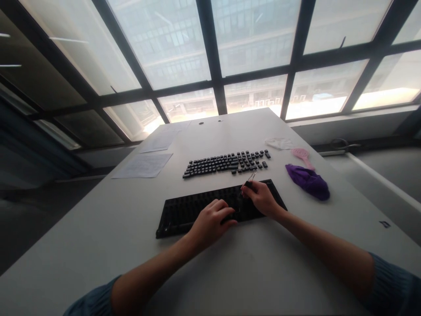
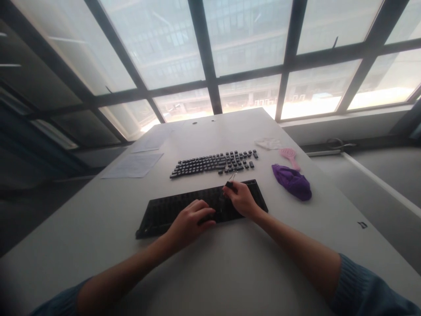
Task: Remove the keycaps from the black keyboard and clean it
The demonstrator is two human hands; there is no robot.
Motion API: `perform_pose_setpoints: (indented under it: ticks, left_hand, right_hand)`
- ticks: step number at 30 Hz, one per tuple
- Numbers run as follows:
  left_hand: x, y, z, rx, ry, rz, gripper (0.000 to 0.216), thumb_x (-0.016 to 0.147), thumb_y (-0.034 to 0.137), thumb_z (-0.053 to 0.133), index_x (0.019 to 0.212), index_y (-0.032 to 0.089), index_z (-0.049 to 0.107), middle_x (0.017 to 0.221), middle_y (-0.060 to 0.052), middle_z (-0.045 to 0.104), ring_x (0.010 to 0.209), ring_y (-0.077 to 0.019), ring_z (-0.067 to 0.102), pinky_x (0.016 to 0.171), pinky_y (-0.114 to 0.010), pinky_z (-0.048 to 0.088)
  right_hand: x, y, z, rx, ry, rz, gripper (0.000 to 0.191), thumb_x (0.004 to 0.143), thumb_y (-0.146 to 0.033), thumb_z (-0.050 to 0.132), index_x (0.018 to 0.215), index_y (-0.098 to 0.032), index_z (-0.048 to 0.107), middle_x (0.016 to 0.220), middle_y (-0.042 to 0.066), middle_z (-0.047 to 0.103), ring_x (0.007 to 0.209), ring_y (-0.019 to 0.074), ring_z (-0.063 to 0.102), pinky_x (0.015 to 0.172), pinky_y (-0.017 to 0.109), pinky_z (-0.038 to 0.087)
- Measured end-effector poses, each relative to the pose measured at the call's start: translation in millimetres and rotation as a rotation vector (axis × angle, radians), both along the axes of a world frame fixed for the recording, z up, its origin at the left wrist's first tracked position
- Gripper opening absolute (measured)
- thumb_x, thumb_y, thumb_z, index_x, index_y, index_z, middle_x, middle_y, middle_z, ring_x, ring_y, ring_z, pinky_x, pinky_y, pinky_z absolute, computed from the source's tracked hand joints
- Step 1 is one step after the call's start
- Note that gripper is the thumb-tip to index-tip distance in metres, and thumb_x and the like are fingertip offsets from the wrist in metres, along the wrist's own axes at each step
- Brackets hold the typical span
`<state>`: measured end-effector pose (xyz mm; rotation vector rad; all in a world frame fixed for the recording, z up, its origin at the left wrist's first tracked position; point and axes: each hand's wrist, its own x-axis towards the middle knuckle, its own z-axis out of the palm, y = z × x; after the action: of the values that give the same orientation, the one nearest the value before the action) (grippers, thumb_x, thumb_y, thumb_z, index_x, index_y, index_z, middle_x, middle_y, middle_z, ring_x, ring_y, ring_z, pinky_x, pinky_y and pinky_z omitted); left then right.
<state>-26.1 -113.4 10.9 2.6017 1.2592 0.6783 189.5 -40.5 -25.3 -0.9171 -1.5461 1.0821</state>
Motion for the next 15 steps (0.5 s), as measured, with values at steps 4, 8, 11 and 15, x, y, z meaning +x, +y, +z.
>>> perform_pose_setpoints:
  ticks: [4, 8, 11, 15]
  left_hand:
    - [-0.1, -7.0, -14.7, 0.014, 0.032, 0.009, 0.029, 0.085, 0.036, 0.07, 0.11, 0.021, 0.068, 0.098, -0.008, 0.064, 0.092, -0.0222, 0.059, 0.08, -0.037, 0.053]
    - [0.2, 0.9, -18.1, 0.011, 0.026, 0.008, 0.027, 0.083, 0.033, 0.073, 0.107, 0.021, 0.069, 0.097, -0.007, 0.065, 0.093, -0.0221, 0.059, 0.081, -0.036, 0.054]
    - [0.7, 1.8, -21.9, 0.017, 0.001, -0.016, 0.022, 0.086, 0.031, 0.071, 0.105, 0.021, 0.071, 0.094, -0.006, 0.065, 0.09, -0.0205, 0.059, 0.079, -0.033, 0.053]
    - [2.1, -0.9, -27.1, 0.055, -0.051, -0.017, 0.018, 0.09, 0.031, 0.065, 0.103, 0.019, 0.071, 0.091, -0.006, 0.065, 0.088, -0.0191, 0.059, 0.077, -0.031, 0.053]
  right_hand:
    - [-0.2, 0.3, -2.2, -0.009, 0.003, -0.008, 0.031, 0.088, -0.047, 0.063, 0.08, -0.017, 0.065, 0.069, 0.003, 0.066, 0.066, 0.019, 0.061, 0.065, 0.03, 0.049]
    - [0.7, -0.4, -2.3, -0.013, 0.0, -0.006, 0.031, 0.088, -0.046, 0.062, 0.082, -0.017, 0.066, 0.071, 0.004, 0.066, 0.067, 0.0193, 0.061, 0.065, 0.03, 0.049]
    - [1.7, -1.3, -0.5, -0.011, -0.017, -0.004, 0.03, 0.088, -0.045, 0.062, 0.081, -0.017, 0.065, 0.071, 0.004, 0.066, 0.067, 0.0189, 0.06, 0.065, 0.03, 0.049]
    - [2.5, -2.0, 1.3, -0.029, -0.017, 0.001, 0.031, 0.088, -0.046, 0.063, 0.082, -0.016, 0.065, 0.072, 0.004, 0.066, 0.067, 0.0189, 0.061, 0.065, 0.03, 0.049]
